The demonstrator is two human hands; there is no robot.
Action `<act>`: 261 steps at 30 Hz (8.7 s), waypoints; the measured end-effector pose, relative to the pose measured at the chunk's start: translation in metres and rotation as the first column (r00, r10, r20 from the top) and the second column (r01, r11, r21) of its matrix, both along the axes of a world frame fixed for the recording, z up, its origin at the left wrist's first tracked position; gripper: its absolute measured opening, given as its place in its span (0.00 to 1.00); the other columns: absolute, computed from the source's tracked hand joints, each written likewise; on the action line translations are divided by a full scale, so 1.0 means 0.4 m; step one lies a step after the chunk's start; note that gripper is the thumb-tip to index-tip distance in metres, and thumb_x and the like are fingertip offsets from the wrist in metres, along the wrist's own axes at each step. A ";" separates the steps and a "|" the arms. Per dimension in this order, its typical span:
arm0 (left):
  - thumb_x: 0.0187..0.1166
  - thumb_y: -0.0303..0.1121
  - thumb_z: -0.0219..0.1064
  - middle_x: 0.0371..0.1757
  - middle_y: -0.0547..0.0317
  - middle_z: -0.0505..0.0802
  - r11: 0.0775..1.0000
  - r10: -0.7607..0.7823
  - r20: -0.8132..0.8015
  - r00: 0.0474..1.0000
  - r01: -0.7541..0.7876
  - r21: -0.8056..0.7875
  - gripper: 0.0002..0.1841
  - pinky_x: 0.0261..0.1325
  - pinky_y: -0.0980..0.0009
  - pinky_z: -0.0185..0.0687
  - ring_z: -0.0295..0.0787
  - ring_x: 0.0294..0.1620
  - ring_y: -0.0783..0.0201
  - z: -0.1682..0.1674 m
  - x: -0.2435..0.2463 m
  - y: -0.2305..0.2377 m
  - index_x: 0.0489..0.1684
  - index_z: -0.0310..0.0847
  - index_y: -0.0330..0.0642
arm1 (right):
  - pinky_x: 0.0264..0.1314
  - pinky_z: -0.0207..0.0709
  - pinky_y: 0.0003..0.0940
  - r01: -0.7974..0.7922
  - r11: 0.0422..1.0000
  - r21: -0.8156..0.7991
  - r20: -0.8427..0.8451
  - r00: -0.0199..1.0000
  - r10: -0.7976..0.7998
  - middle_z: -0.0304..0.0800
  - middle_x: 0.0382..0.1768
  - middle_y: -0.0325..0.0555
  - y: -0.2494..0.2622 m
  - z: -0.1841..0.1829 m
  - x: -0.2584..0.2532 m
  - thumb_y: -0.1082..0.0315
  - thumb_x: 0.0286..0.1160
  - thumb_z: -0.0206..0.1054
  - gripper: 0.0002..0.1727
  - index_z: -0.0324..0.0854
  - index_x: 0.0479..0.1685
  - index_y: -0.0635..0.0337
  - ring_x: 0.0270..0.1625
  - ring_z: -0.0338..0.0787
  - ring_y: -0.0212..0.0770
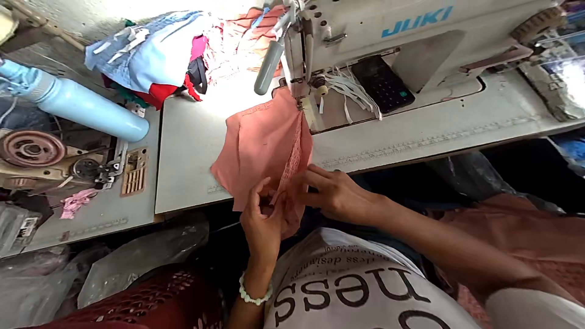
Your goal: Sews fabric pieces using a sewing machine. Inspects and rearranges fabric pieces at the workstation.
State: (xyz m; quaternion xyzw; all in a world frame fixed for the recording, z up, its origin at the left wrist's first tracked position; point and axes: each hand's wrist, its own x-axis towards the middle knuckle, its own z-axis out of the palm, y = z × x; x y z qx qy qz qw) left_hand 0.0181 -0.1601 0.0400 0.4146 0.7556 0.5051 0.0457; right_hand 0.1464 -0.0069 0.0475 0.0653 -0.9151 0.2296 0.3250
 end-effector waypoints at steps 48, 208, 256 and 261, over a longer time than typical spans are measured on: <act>0.80 0.26 0.67 0.41 0.57 0.95 0.956 -0.262 -0.477 0.839 0.292 -0.011 0.08 0.64 0.70 0.79 0.89 0.53 0.61 0.007 -0.066 -0.020 0.40 0.95 0.44 | 0.43 0.82 0.30 0.070 0.994 -0.082 -0.080 0.994 -0.077 0.91 0.40 0.49 -0.004 0.040 0.030 0.74 0.80 0.65 0.08 0.91 0.40 0.56 0.46 0.88 0.43; 0.84 0.44 0.61 0.67 0.38 0.88 0.802 -0.581 -0.432 0.690 0.397 -0.445 0.20 0.81 0.31 0.57 0.74 0.79 0.34 -0.086 -0.355 0.565 0.52 0.91 0.37 | 0.79 0.70 0.62 0.975 0.223 -0.021 0.090 0.224 -0.970 0.78 0.78 0.64 0.450 -0.064 0.278 0.62 0.95 0.49 0.23 0.78 0.77 0.65 0.81 0.76 0.67; 0.91 0.32 0.52 0.68 0.33 0.86 0.912 -0.098 -0.132 0.986 0.036 -0.410 0.19 0.76 0.44 0.72 0.82 0.72 0.40 0.114 -0.254 0.217 0.66 0.82 0.27 | 0.46 0.83 0.62 0.677 0.711 -0.191 0.416 0.711 -0.567 0.93 0.45 0.64 0.183 -0.073 -0.027 0.59 0.81 0.68 0.20 0.87 0.56 0.70 0.42 0.93 0.63; 0.81 0.34 0.69 0.68 0.26 0.82 0.875 -0.136 -0.148 0.980 0.049 -0.482 0.22 0.74 0.33 0.68 0.76 0.72 0.28 0.008 -0.372 0.371 0.70 0.81 0.30 | 0.50 0.86 0.48 0.547 0.759 -0.353 0.311 0.834 -0.456 0.94 0.43 0.57 0.140 -0.046 -0.096 0.62 0.86 0.62 0.17 0.89 0.53 0.67 0.42 0.93 0.50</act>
